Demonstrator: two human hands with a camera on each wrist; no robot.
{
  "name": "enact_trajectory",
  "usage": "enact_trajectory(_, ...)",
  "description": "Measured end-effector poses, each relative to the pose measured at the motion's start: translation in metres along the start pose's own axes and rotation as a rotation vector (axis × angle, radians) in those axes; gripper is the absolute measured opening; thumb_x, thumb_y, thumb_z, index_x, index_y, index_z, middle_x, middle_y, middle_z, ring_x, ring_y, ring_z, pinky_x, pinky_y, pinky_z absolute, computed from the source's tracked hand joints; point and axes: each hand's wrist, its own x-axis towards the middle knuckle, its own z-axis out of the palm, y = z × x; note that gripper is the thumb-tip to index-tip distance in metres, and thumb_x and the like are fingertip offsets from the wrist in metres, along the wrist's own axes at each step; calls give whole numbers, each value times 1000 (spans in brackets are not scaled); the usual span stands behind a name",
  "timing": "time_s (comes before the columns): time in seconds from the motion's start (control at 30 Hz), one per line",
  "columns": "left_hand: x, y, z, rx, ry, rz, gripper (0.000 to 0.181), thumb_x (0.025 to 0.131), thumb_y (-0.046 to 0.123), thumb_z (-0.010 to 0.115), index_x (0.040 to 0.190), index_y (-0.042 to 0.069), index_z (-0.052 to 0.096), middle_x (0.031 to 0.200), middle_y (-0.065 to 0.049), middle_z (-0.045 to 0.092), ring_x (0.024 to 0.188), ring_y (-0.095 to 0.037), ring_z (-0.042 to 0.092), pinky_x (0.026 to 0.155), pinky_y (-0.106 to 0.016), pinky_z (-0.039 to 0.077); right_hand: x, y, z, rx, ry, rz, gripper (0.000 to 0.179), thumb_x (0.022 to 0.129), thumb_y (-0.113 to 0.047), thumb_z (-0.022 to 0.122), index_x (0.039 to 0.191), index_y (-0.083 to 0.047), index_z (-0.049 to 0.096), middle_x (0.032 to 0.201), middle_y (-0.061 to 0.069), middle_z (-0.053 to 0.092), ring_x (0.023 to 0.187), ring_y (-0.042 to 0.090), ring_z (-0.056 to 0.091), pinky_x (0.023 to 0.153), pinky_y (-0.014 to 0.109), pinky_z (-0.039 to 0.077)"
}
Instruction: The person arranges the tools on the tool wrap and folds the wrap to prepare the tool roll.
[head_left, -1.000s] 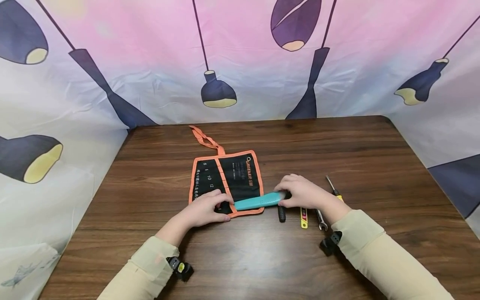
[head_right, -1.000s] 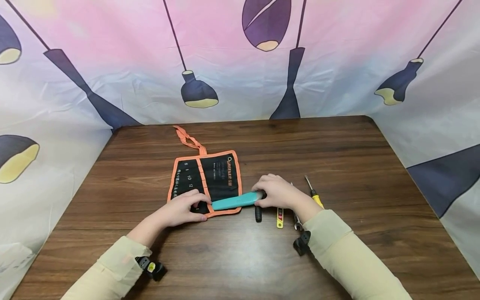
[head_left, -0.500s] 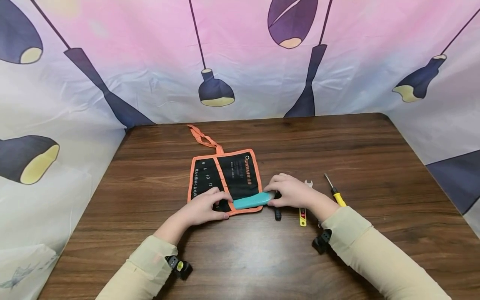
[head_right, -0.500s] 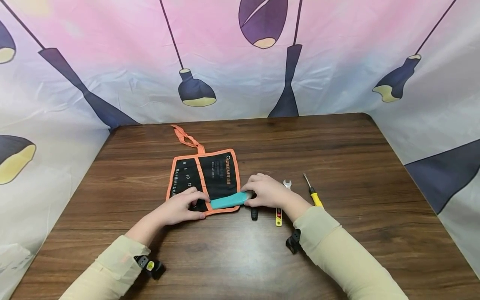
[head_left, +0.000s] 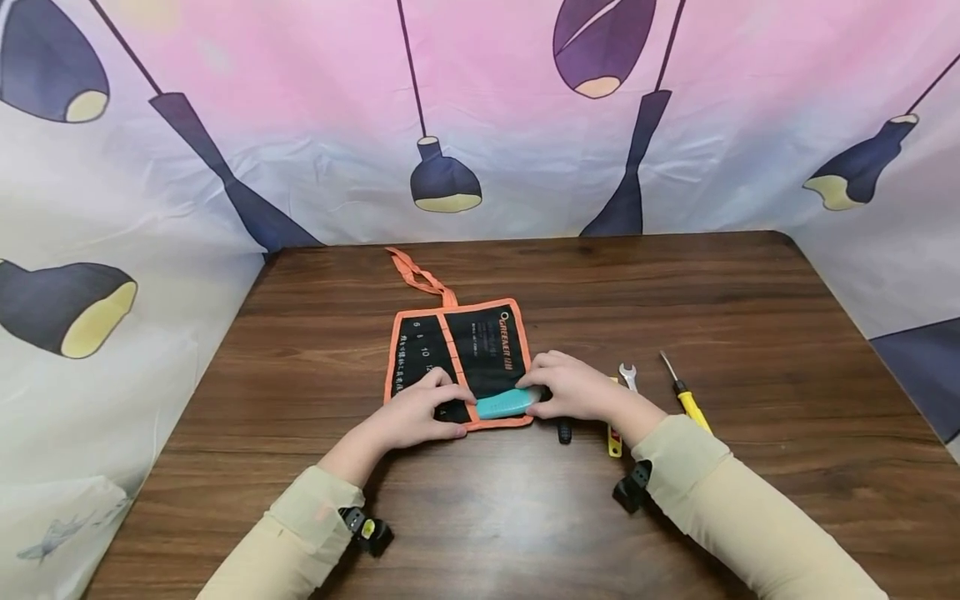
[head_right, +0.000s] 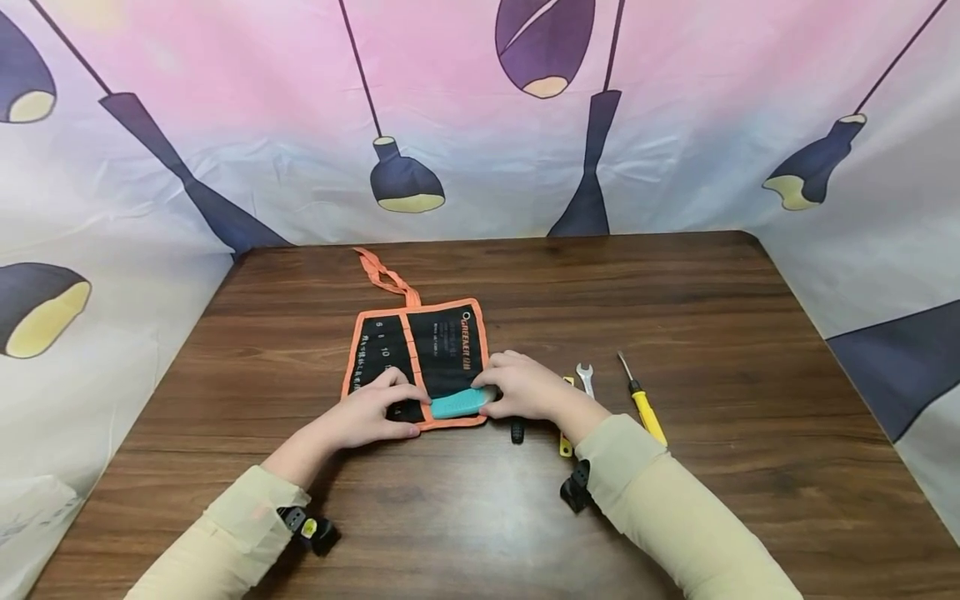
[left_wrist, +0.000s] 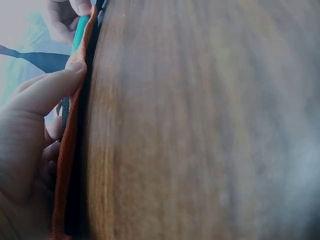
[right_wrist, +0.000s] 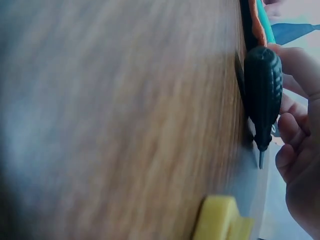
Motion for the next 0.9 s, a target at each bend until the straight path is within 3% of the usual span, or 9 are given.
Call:
enact_trajectory(0.23,1,-1,3,43,37,26,34,82,38,71,115,33,63,94,12,44,83,-8,42,71,-29,39,5,-2,3,13,-14,14,34,83,-31,68,113,-15,69,100,-2,56,92,15,48,80,32,42)
enact_trajectory(0.47,0,-1,9,29,105,47,33,81,39,71,113,31,65,94,13,46,88,-10,38,81,-38,32,10,-7,4,22,-31,-1,35,85,-30,68,114,-13,68,97,-2,56,90,14,48,80,31,42)
enact_trajectory(0.9,2,-2,10,8,92,19,34,81,41,71,113,30,65,94,13,46,88,-10,40,81,-39,33,17,-9,13,31,-5,-25,35,83,-31,69,115,-14,69,93,-3,54,83,12,46,74,28,40)
